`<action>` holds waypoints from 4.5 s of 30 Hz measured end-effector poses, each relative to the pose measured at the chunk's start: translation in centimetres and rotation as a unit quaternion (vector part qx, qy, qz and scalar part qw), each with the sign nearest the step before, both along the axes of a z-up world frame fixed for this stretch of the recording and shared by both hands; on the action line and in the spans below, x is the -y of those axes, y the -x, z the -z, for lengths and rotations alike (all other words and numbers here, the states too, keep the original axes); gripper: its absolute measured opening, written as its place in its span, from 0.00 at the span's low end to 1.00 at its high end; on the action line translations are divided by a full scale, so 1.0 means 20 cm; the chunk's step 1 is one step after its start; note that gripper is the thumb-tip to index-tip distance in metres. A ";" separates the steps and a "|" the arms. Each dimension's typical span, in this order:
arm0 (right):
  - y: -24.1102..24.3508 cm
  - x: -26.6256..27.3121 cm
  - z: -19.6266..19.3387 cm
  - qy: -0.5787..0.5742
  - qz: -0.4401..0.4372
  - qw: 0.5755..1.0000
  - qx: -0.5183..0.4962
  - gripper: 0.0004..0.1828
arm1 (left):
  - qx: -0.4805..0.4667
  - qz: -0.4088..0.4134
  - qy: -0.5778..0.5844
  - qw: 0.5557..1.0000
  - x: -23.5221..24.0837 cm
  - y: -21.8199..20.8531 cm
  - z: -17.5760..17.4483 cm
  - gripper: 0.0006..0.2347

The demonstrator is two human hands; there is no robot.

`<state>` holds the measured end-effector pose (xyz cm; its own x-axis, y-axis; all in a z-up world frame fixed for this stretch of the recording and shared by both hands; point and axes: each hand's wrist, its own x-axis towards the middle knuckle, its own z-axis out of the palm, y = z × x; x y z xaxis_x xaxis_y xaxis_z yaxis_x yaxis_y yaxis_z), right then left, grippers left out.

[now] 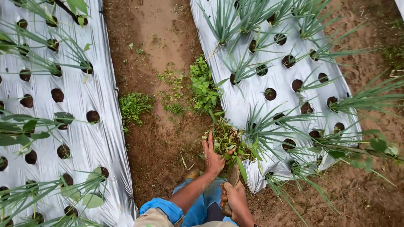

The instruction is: Weeding an agricultural field between rows of plants covered in plastic mulch using a hand hoe and manual pulling.

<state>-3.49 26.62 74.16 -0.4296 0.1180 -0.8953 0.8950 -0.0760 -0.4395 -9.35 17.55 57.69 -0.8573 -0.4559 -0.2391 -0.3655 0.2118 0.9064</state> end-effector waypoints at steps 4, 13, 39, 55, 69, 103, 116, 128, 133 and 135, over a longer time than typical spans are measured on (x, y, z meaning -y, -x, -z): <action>-0.05 -0.01 -0.12 -0.003 0.036 0.999 -0.030 0.03 | -0.020 0.025 -0.016 0.999 -0.03 0.01 -0.23 0.51; -0.24 0.07 -0.22 0.013 0.149 0.989 0.000 0.09 | 0.032 0.012 -0.285 0.958 -0.04 -0.05 -0.35 0.21; -0.71 -0.14 -0.57 -0.002 0.383 0.924 0.000 0.09 | 0.020 0.369 -0.132 0.920 -0.60 -0.44 -0.47 0.50; -1.18 -0.82 -0.54 0.019 0.561 0.827 0.018 0.04 | 0.000 0.533 -0.082 0.842 -1.49 -0.90 -0.54 0.55; -1.70 -1.28 -0.60 -0.066 0.674 0.734 -0.055 0.10 | -0.046 0.668 -0.118 0.734 -2.12 -1.56 -0.61 0.52; -2.36 -2.38 -0.76 -0.008 0.871 0.490 0.017 0.04 | 0.151 0.845 -0.084 0.507 -3.34 -2.51 -0.81 0.58; -2.69 -2.82 -0.60 -0.056 0.888 0.455 -0.039 0.06 | 0.098 0.875 -0.034 0.474 -3.81 -2.88 -0.78 0.49; -3.22 -3.22 -0.48 -0.034 0.884 0.465 -0.037 0.07 | 0.048 0.873 -0.053 0.483 -4.19 -3.41 -0.53 0.52; -3.39 -3.39 -0.31 -0.050 0.883 0.464 -0.042 0.05 | 0.056 0.875 -0.036 0.480 -4.39 -3.58 -0.43 0.49; -3.45 -3.47 -0.24 -0.052 0.877 0.477 -0.020 0.04 | 0.031 0.885 -0.020 0.463 -4.47 -3.65 -0.40 0.51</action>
<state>65.56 96.01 79.02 0.3953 0.3699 -0.8408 -0.5150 -0.6687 -0.5363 63.59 107.01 65.66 0.1302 0.9550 -0.2664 0.3245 0.2129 0.9216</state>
